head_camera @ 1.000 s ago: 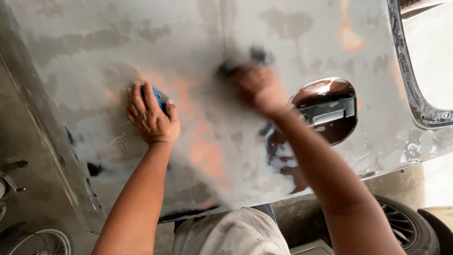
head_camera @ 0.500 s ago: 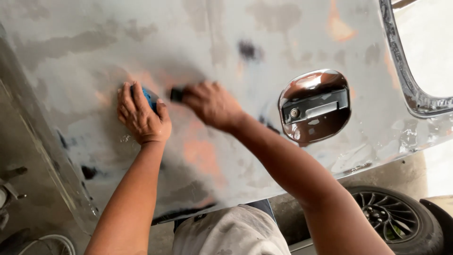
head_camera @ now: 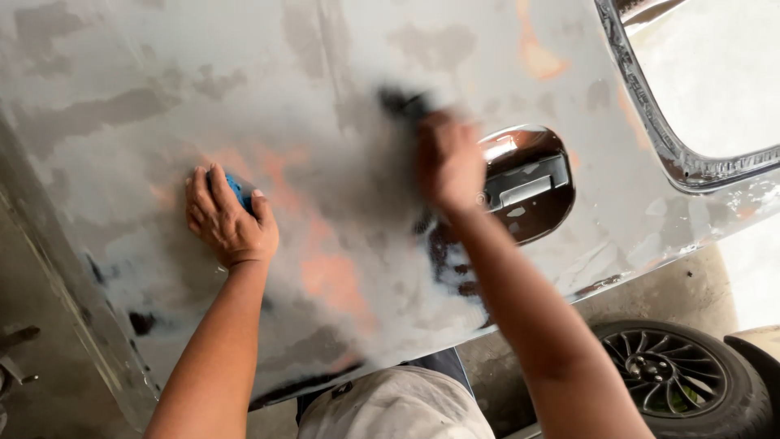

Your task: The person scrubs a car door with a black sponge and a blue cloth, focusing on the surface and the area around the door handle. They wipe the door repeatedly, moving from the center to the edges and the handle recess.

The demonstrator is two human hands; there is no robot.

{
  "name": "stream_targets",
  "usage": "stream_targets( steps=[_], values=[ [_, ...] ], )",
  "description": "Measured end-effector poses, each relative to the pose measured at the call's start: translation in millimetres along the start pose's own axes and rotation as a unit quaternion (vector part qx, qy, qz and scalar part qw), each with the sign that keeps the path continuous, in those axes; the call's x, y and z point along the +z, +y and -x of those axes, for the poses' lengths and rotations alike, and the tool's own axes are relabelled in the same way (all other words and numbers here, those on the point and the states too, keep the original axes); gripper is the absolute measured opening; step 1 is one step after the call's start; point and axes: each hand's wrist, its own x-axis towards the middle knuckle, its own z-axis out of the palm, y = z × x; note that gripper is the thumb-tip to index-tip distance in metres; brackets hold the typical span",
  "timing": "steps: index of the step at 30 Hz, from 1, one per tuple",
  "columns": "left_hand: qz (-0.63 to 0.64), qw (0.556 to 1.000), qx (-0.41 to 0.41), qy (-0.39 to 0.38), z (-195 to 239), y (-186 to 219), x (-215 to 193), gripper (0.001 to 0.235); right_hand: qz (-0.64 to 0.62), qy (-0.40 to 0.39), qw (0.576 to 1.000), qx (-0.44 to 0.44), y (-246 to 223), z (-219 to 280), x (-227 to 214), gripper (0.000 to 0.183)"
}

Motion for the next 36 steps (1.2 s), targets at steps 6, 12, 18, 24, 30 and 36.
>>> stream_targets(
  steps=[6,12,18,24,30,36],
  values=[
    [0.001,1.0,-0.005,-0.014,-2,0,-1,0.069,-0.076,-0.255,0.929,-0.257,7,30,-9,0.037],
    [-0.004,1.0,-0.015,-0.013,-3,0,0,0.069,0.096,0.038,0.978,0.184,157,-20,-55,0.024],
    [-0.003,1.0,-0.005,-0.009,-4,0,-1,0.067,0.047,-0.023,0.999,0.009,42,1,-18,0.023],
    [-0.004,1.0,-0.012,-0.018,-3,-1,1,0.069,0.058,-0.229,0.946,-0.223,71,-2,-5,0.052],
    [-0.008,1.0,-0.007,-0.002,1,-1,0,0.069,0.166,0.076,0.973,0.138,154,-59,1,0.024],
    [-0.003,1.0,0.003,0.006,-1,1,1,0.07,-0.004,-0.044,0.999,-0.019,-22,-55,80,0.037]
  ],
)
